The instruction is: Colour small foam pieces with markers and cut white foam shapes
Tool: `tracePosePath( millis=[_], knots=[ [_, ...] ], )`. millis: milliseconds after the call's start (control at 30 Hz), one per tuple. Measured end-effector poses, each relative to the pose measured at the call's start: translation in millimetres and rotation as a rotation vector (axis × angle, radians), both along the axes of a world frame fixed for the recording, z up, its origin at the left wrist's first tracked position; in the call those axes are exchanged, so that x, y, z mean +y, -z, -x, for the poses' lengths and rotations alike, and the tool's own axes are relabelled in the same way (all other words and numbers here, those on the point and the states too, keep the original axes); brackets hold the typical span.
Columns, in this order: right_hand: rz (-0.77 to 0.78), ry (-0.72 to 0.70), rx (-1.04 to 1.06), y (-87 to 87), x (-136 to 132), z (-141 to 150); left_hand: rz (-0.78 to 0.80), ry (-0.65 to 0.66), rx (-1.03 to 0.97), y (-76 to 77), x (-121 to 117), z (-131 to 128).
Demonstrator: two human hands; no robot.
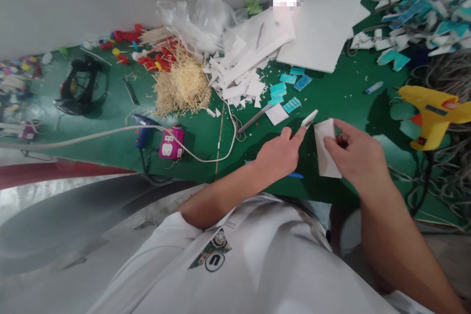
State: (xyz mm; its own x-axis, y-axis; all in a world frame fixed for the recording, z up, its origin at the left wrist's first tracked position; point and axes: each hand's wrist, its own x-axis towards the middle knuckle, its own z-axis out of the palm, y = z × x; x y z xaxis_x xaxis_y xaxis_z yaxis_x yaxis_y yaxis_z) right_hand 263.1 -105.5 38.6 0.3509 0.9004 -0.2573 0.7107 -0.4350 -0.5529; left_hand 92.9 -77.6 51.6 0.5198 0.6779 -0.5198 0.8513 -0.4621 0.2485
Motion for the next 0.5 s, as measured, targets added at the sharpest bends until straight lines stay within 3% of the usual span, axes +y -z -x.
tracePosePath(
  millis=[267, 500],
  knots=[
    [-0.104, 0.195, 0.044, -14.9, -4, -3, -0.026, 0.007, -0.008, 4.9, 0, 2],
    [-0.078, 0.151, -0.093, -20.5, 25, -13, -0.123, -0.080, -0.127, -1.2, -2, 24]
  ],
)
